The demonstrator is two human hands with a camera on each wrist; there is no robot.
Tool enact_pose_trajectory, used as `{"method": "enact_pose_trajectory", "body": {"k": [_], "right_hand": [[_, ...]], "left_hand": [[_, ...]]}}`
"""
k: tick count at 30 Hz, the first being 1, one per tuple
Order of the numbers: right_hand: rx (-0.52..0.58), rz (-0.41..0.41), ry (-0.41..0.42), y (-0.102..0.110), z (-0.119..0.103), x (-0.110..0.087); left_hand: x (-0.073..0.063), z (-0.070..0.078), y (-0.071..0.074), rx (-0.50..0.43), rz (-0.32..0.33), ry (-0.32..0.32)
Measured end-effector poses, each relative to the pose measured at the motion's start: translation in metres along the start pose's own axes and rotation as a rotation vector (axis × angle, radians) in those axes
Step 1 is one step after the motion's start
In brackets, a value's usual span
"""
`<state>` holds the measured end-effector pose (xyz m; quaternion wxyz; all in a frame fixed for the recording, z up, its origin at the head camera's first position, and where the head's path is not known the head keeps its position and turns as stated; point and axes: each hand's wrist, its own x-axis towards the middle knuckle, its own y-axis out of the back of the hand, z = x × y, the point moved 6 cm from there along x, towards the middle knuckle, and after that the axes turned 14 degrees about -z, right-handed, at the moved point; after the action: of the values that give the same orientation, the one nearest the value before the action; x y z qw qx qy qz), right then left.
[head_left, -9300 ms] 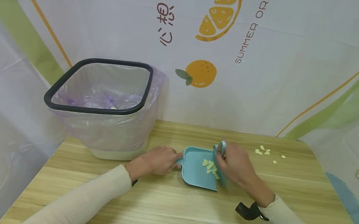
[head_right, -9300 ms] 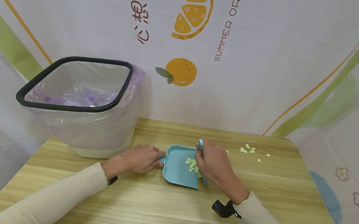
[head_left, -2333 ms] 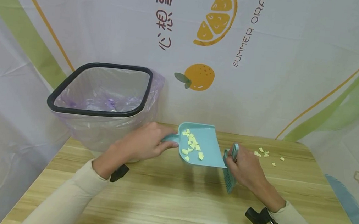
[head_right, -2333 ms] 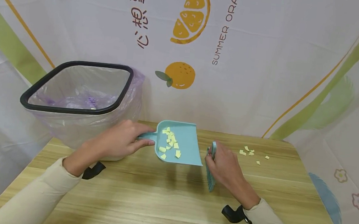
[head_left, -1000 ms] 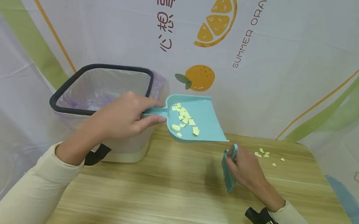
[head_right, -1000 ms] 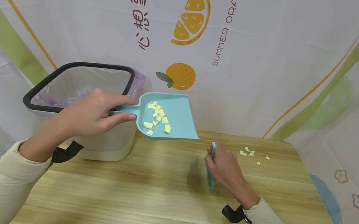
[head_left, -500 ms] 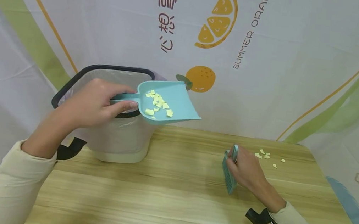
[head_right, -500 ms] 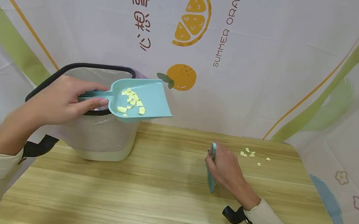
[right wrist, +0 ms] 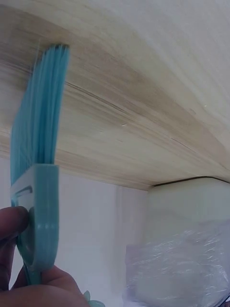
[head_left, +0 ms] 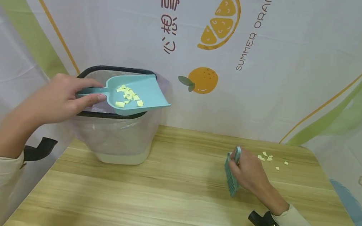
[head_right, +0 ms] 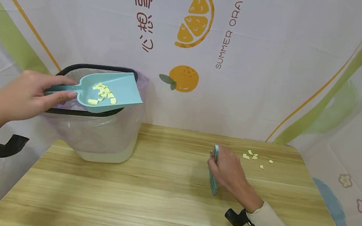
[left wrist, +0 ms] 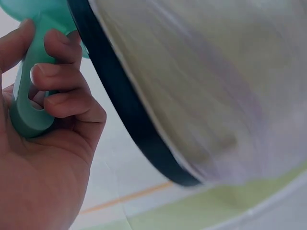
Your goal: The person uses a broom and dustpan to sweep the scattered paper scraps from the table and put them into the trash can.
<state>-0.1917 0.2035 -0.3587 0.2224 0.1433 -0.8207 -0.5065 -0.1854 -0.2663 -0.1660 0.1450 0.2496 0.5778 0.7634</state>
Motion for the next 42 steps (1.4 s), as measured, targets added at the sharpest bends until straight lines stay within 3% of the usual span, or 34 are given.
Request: {"method": "enact_pose_trajectory", "body": {"k": [10,17,20,25,28,31,36,42], "right_hand": [[0.007,-0.004,0.000,0.000,0.001,-0.001],[-0.007,-0.006,0.000,0.000,0.001,-0.001],[-0.013,-0.003,0.007,0.000,0.001,-0.001],[-0.011,-0.003,0.012,0.000,-0.001,-0.001],[-0.007,0.001,0.016,0.000,-0.001,-0.001],[-0.008,0.006,0.021,0.001,-0.002,-0.002],[-0.010,0.005,0.021,0.001,-0.002,-0.002],[-0.007,-0.006,0.009,0.000,-0.001,-0.001]], "left_hand": [[-0.020,-0.045,0.007,-0.001,-0.046,0.194],[-0.026,-0.058,0.010,0.076,-0.037,0.213],[-0.027,-0.057,0.012,0.135,0.024,0.150],[-0.027,-0.045,0.015,0.281,0.212,-0.077],[-0.026,-0.036,0.015,0.341,0.299,-0.162],[-0.026,-0.027,0.017,0.377,0.341,-0.205],[-0.026,-0.017,0.020,0.392,0.347,-0.246],[-0.027,-0.015,0.023,0.400,0.385,-0.205]]}}
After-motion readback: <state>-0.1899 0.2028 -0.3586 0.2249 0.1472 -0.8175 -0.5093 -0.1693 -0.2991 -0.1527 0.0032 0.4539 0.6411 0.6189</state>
